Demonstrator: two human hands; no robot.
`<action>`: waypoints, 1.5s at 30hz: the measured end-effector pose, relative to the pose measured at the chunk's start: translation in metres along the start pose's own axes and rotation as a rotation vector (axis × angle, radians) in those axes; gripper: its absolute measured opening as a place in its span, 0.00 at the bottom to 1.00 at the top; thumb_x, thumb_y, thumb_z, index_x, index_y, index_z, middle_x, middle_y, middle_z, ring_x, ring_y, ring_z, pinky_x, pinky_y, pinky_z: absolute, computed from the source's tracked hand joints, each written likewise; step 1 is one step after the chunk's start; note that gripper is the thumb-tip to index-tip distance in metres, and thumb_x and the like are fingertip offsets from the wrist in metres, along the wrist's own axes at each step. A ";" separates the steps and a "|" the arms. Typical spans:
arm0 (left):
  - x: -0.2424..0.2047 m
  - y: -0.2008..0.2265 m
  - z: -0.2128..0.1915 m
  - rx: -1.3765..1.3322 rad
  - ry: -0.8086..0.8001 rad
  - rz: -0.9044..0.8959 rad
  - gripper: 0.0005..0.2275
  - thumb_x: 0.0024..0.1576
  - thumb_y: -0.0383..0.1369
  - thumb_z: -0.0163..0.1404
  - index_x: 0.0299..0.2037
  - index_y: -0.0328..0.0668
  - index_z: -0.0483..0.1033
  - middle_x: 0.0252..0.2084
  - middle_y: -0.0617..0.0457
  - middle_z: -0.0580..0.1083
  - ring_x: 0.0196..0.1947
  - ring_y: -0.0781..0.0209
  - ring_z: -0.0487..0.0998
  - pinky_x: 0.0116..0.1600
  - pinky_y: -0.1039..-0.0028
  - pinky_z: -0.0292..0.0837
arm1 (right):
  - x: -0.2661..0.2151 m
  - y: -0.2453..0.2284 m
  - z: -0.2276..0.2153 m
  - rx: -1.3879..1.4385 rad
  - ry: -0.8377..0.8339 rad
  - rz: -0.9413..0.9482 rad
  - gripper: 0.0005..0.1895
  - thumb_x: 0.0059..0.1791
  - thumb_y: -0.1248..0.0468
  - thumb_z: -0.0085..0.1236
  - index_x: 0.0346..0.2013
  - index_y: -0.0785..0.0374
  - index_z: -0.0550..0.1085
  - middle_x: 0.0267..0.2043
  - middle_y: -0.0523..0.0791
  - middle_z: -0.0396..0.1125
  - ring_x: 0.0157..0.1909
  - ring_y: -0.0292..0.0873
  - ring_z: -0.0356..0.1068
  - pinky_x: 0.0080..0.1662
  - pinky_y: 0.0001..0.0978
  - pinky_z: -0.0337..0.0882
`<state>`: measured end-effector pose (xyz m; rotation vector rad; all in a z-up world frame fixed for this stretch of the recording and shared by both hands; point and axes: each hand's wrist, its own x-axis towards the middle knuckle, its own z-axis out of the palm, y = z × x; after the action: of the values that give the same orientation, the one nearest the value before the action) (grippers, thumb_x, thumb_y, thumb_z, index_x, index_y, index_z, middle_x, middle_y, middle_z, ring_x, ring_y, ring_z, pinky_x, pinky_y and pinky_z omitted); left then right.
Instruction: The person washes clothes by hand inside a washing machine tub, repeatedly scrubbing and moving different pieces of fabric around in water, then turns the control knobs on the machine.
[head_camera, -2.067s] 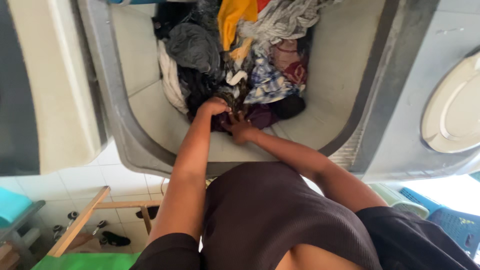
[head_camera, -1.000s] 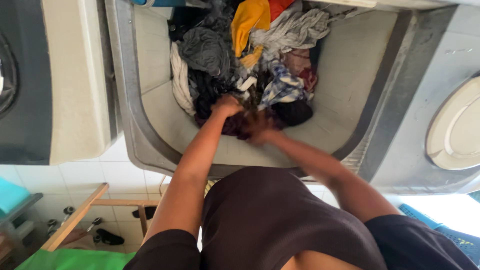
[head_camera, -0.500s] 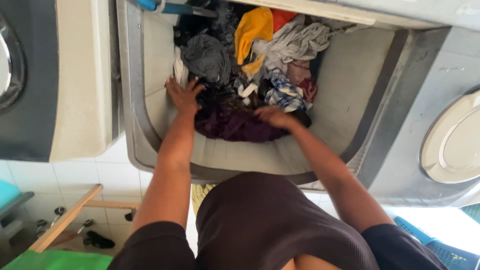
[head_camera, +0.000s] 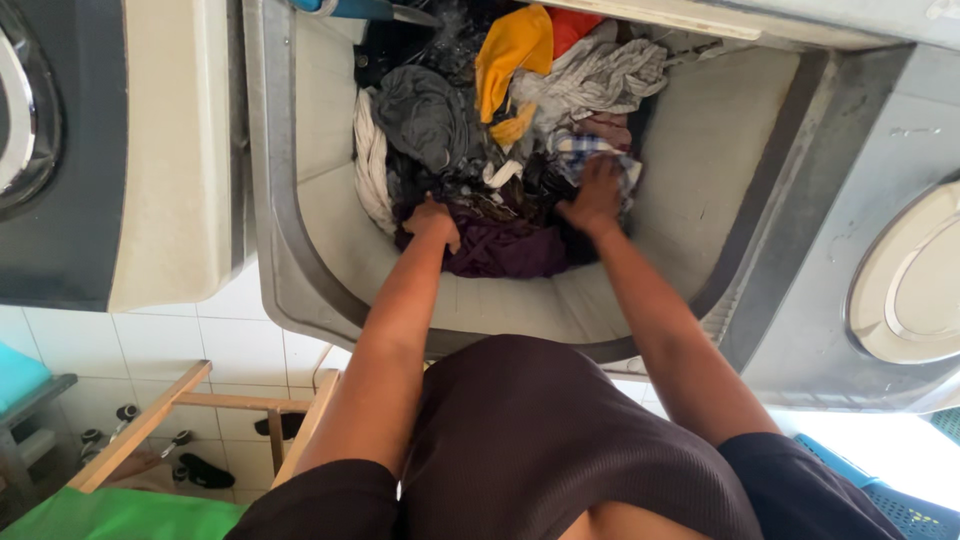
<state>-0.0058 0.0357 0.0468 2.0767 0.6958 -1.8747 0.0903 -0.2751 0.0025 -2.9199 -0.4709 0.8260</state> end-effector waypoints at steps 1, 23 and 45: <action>0.005 0.004 0.004 -0.049 -0.012 -0.030 0.61 0.44 0.44 0.72 0.80 0.41 0.34 0.77 0.41 0.52 0.71 0.42 0.62 0.71 0.49 0.61 | -0.009 -0.020 0.003 -0.061 -0.162 0.086 0.61 0.38 0.37 0.68 0.76 0.53 0.48 0.79 0.61 0.26 0.77 0.73 0.23 0.68 0.72 0.38; 0.046 -0.002 0.045 -0.111 0.093 0.150 0.27 0.46 0.41 0.64 0.56 0.38 0.79 0.61 0.42 0.75 0.57 0.45 0.76 0.57 0.57 0.77 | -0.023 -0.069 0.064 0.566 -0.723 -0.394 0.32 0.54 0.39 0.43 0.65 0.52 0.70 0.65 0.49 0.69 0.66 0.52 0.69 0.67 0.38 0.63; -0.021 -0.001 -0.029 -0.107 0.104 0.142 0.48 0.55 0.48 0.61 0.76 0.87 0.32 0.76 0.52 0.08 0.79 0.30 0.25 0.67 0.22 0.47 | -0.018 -0.058 0.015 0.161 -0.432 0.058 0.58 0.44 0.28 0.46 0.78 0.52 0.39 0.79 0.57 0.29 0.77 0.66 0.31 0.70 0.69 0.38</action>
<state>0.0173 0.0472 0.0712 2.1085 0.6385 -1.6282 0.0520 -0.2257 0.0079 -2.6149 -0.3246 1.4388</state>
